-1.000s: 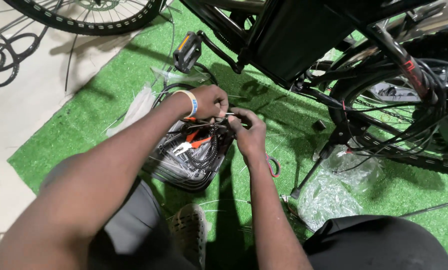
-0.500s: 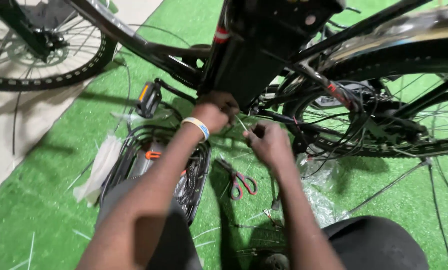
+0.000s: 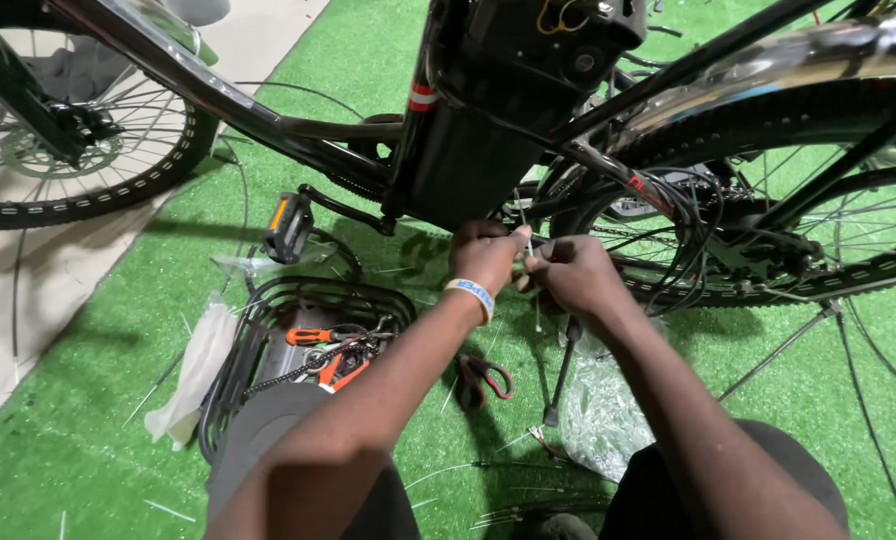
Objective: The person works on the central frame of an electric bicycle, connecting wires and securing components near the battery pack. They use scissors to cut zip ties and organize the cabling, then use a screwdriver to tighten parts of the frame.
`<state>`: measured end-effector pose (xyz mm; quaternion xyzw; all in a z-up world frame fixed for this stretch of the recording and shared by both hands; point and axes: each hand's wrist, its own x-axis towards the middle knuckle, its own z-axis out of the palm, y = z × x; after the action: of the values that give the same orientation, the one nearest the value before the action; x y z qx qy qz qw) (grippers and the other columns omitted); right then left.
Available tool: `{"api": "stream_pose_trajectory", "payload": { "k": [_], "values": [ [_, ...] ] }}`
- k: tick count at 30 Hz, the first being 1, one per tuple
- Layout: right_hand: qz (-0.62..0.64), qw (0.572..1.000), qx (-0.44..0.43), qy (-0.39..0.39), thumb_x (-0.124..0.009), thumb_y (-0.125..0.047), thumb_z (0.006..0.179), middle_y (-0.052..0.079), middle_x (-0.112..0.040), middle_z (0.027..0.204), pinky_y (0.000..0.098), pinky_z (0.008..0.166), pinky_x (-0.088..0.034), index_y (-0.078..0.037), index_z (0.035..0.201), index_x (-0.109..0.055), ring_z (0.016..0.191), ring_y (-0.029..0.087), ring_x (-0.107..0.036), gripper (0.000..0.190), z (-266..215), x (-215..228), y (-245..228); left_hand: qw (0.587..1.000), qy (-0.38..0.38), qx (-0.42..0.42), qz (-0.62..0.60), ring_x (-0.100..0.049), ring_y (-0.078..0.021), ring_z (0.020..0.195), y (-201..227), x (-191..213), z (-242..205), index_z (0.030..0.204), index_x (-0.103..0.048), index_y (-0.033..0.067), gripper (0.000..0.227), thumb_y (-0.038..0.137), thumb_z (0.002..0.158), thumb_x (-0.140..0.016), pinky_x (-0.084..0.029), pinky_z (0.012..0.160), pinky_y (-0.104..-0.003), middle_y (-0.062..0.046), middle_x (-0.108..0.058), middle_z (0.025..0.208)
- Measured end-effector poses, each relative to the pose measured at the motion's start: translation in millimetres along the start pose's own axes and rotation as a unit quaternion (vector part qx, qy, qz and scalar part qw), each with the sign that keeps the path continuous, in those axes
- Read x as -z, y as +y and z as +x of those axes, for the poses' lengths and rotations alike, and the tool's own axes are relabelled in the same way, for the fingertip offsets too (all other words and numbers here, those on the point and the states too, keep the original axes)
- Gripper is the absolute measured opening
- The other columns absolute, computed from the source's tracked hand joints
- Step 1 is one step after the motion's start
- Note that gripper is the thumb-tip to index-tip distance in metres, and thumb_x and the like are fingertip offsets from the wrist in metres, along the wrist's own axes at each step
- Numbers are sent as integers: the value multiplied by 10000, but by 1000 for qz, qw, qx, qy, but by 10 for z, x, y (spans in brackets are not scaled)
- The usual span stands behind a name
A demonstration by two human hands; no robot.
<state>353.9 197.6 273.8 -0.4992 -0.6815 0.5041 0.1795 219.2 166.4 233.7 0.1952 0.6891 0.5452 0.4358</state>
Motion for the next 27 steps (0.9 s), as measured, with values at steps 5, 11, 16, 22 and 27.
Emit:
{"api": "stream_pose_trajectory", "payload": {
  "k": [5,11,16,22,27],
  "values": [
    [159,986,-59,6,-636,-66,810,116,-666,758,362,561,-578,-41,939,-731,627,215,-645,162,128,-173,151,998,-19,-34,44,-711,-220,615,-31,-54,88,1059,-692,107,306,185,768,-639,-628,574,-314,-73,-716,819],
    [-39,998,-30,36,-708,-203,848,154,-712,873,454,668,-567,-104,1015,-734,794,299,-669,196,71,-46,5,953,81,-107,273,-703,-276,624,167,62,-129,918,-752,229,308,253,724,-514,-605,567,-361,-41,-720,699],
    [-138,977,36,157,-646,-190,848,199,-688,1063,533,932,-479,-57,1090,-691,1097,384,-610,280,127,150,-46,891,206,-271,301,-714,-344,715,-36,-32,7,806,-762,138,220,173,724,-561,-585,625,-448,-129,-715,696],
    [-110,979,66,160,-537,-49,764,208,-675,1067,487,864,-468,-57,1160,-617,1014,365,-606,404,213,160,-56,815,286,-373,340,-699,-338,663,-300,-129,344,746,-699,167,113,216,694,-611,-578,596,-466,-101,-652,618],
    [-74,990,100,65,-424,3,763,134,-650,1186,344,676,-445,-207,1377,-441,834,252,-580,649,238,154,-167,806,288,-394,334,-695,-377,653,-366,-243,391,766,-703,131,132,182,670,-629,-573,577,-508,-145,-652,623]
  ]
}}
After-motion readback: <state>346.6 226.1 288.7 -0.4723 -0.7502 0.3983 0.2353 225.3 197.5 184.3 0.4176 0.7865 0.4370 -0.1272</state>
